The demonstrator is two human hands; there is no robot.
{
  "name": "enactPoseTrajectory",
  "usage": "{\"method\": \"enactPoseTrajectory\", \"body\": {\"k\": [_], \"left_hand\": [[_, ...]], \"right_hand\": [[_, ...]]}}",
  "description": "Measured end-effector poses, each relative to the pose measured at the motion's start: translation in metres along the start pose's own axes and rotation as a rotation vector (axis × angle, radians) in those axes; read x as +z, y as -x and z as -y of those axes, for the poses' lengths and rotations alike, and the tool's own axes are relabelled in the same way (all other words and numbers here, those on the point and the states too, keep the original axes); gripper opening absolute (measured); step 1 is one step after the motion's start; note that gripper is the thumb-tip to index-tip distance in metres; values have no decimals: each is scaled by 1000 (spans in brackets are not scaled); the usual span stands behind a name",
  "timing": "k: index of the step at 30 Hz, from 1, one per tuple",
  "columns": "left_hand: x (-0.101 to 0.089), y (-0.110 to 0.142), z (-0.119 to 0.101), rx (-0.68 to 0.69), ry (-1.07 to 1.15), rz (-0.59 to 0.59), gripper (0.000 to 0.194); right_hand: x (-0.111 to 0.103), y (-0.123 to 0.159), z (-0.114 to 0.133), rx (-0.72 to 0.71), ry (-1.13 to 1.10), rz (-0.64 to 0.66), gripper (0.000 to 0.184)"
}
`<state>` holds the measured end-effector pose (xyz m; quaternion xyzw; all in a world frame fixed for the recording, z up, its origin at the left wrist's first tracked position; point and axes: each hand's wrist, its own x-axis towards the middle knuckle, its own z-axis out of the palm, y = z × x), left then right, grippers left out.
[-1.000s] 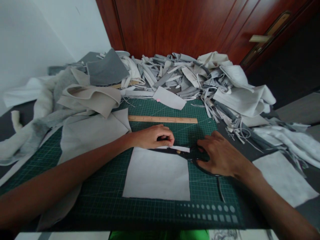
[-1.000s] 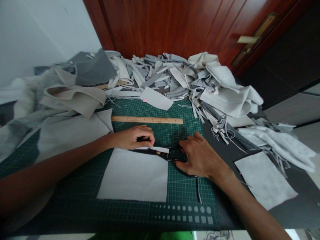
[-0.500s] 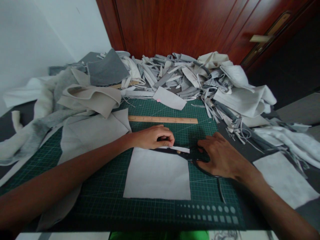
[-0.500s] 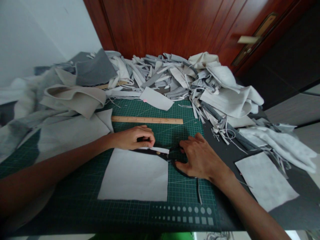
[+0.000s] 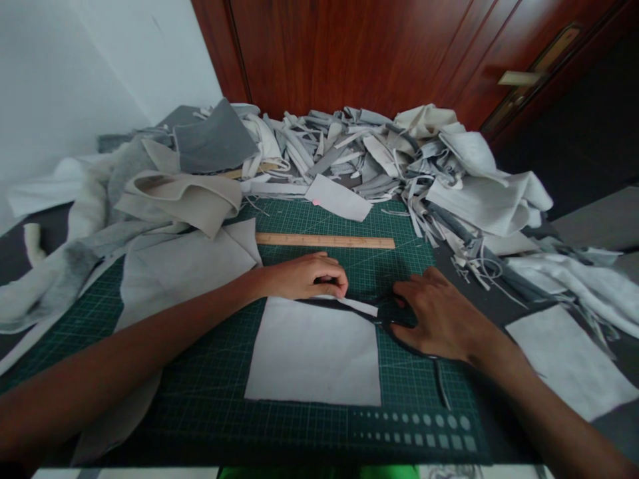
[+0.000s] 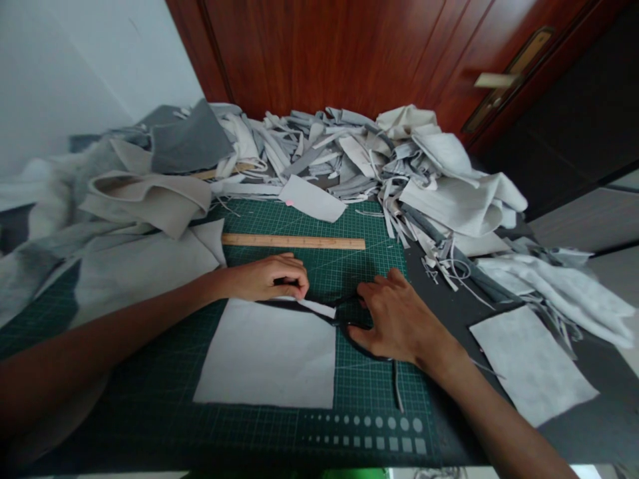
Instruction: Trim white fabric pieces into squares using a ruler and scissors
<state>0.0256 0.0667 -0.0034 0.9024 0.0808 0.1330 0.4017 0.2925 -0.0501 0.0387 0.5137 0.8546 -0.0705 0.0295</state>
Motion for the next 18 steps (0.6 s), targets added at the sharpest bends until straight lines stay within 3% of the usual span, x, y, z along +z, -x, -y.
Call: {"method": "enactPoseTrajectory", "body": {"k": [18], "left_hand": [[2, -1, -5, 4, 6, -3, 10]], "right_hand": [[1, 0, -9, -69, 58, 33, 24]]}}
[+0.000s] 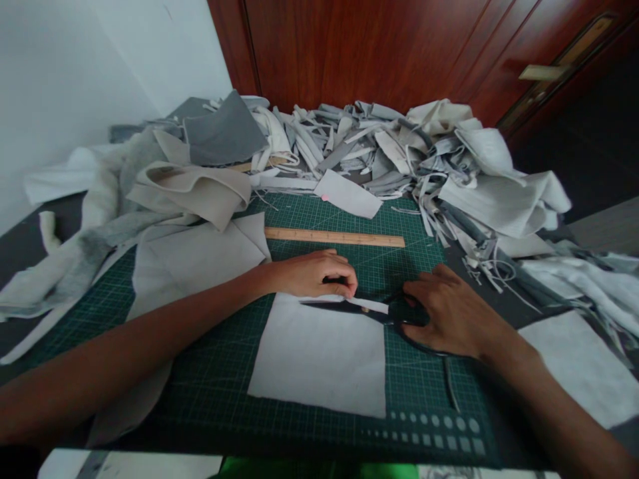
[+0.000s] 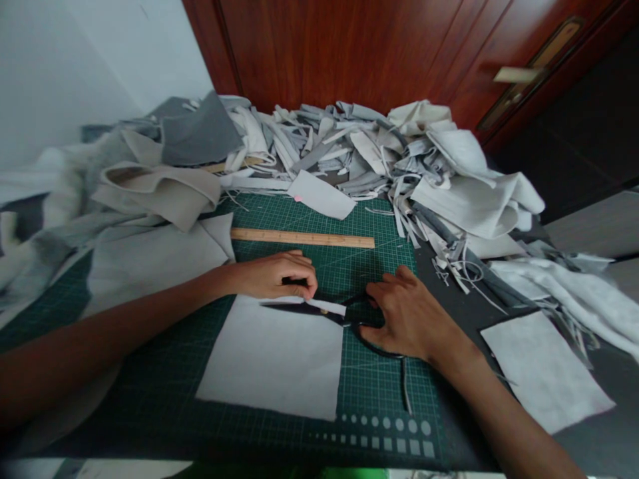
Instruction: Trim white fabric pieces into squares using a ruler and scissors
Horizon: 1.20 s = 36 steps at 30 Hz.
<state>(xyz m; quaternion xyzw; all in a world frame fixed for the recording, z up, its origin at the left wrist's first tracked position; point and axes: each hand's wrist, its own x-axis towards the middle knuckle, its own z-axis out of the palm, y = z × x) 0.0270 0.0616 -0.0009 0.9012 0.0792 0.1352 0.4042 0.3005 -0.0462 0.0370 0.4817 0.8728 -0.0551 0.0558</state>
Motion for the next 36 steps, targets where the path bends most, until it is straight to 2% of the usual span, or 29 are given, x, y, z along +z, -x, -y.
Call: {"method": "enactPoseTrajectory", "body": {"k": [4, 9, 14, 19, 26, 36], "left_hand": [[-6, 2, -4, -18, 41, -2, 7], [-25, 10, -18, -85, -48, 157, 7], [-31, 13, -27, -159, -108, 208, 4], [-27, 11, -20, -105, -30, 190, 10], [-23, 13, -9, -106, -49, 159, 14], [-18, 14, -5, -97, 59, 95, 13]], "right_hand": [[2, 2, 0, -10, 9, -18, 24], [3, 4, -1, -21, 6, -45, 26], [4, 4, -2, -23, -8, -47, 26], [3, 4, -3, -32, -33, -35, 25], [2, 3, -4, -23, -25, -24, 27], [4, 3, -7, -41, -19, -40, 28]]}}
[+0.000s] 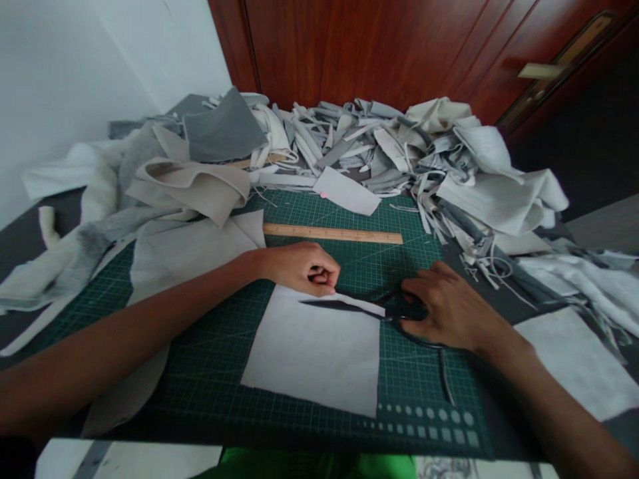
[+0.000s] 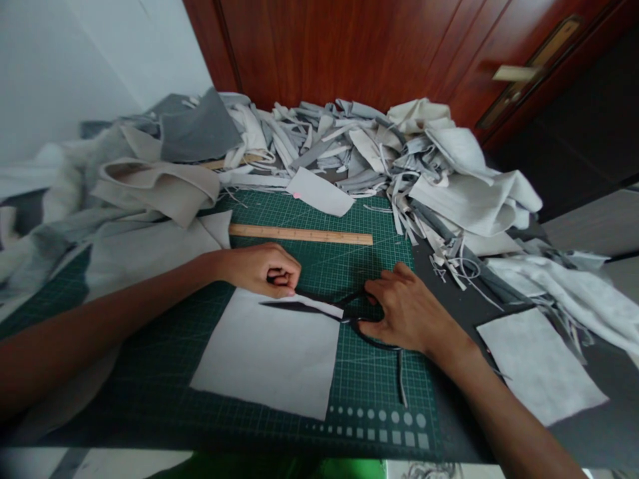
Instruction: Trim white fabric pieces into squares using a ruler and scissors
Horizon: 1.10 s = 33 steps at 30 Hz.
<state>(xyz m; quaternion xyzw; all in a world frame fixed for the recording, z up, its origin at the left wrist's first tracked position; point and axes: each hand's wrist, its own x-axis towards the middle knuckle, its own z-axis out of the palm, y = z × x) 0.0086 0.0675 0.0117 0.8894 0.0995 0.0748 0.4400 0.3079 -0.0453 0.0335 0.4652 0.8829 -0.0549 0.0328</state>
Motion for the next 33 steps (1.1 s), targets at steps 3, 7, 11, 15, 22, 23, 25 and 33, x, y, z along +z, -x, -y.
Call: {"method": "enactPoseTrajectory", "body": {"k": [3, 7, 11, 15, 22, 23, 25, 33], "left_hand": [[0, 0, 1, 2, -1, -2, 14], [1, 0, 3, 11, -19, 2, 15], [1, 1, 3, 6, -29, 5, 20], [-1, 1, 4, -15, -37, 27, 20], [-1, 2, 6, 10, -3, 20, 19], [-1, 2, 6, 8, 5, 21, 19], [-1, 2, 7, -2, 18, 29, 19], [-4, 1, 8, -16, 50, 58, 20]], "right_hand": [[0, 0, -1, -3, 11, 13, 31], [-1, 0, -1, 1, 5, 13, 32], [-1, 0, -1, -4, -6, 18, 31], [-1, 0, -1, 0, 1, 3, 31], [1, -1, 0, 3, -20, 1, 30], [1, -1, 0, 3, -17, -3, 30], [1, 0, -1, 1, -8, -14, 30], [1, 0, -2, -21, 9, -21, 31]]}}
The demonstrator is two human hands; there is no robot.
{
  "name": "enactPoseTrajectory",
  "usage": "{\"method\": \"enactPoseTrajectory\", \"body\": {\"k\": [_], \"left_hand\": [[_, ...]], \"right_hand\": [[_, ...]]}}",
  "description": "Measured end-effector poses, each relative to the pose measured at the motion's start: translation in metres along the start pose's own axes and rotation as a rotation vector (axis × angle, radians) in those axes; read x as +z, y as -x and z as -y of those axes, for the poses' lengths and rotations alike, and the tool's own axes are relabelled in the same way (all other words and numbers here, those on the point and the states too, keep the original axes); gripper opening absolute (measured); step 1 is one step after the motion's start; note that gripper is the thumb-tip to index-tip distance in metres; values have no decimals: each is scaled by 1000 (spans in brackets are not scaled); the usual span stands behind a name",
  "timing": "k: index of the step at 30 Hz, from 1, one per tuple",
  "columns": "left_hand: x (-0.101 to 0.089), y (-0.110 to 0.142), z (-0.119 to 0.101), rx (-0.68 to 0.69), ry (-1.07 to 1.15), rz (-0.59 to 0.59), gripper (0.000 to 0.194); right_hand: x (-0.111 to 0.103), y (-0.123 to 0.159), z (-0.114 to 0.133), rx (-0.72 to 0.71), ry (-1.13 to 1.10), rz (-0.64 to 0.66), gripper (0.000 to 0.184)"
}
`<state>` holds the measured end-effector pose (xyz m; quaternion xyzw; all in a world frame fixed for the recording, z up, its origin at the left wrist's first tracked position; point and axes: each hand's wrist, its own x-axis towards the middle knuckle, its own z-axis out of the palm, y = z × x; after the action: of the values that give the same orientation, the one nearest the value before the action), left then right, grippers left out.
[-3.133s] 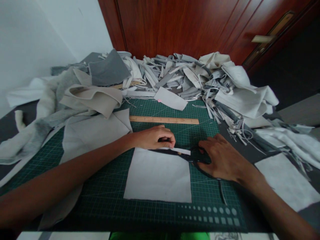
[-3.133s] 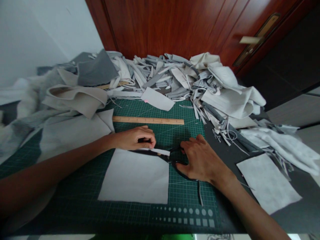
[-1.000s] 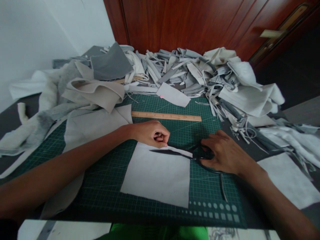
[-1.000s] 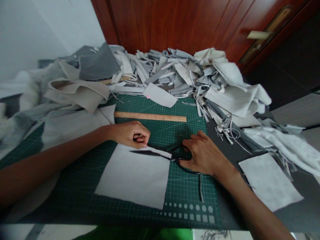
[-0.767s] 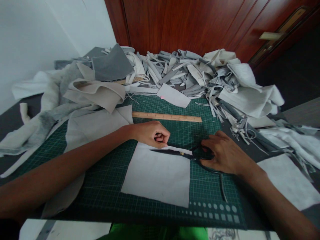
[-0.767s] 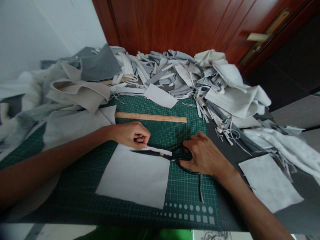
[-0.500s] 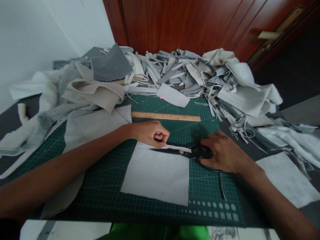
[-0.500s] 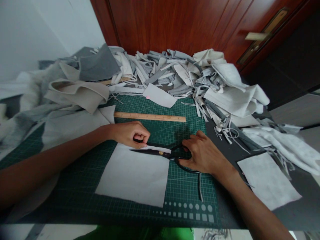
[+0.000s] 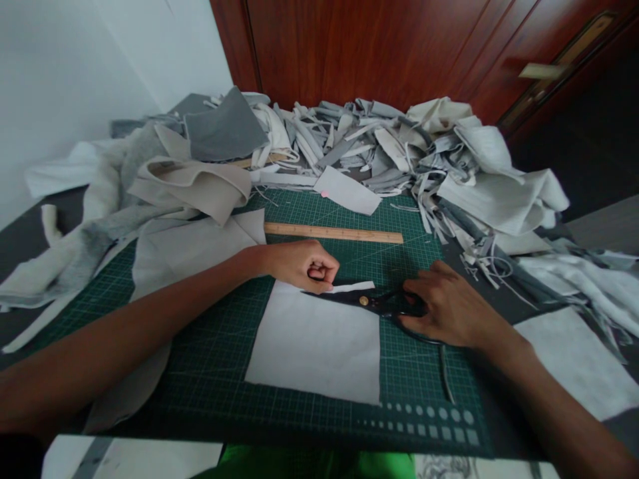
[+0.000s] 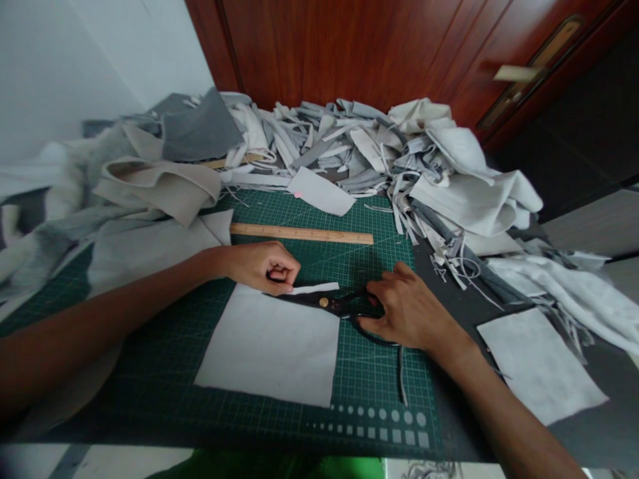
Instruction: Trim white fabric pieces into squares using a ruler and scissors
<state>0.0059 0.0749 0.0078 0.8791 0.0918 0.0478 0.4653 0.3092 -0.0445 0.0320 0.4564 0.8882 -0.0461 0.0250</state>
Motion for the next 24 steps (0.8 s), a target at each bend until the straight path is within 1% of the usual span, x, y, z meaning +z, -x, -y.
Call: {"method": "enactPoseTrajectory", "body": {"k": [7, 24], "left_hand": [[1, 0, 2, -28, 23, -31, 22], [1, -1, 7, -51, 60, -34, 20]], "right_hand": [[1, 1, -1, -7, 18, -6, 33], [1, 5, -6, -7, 10, -3, 34]]}}
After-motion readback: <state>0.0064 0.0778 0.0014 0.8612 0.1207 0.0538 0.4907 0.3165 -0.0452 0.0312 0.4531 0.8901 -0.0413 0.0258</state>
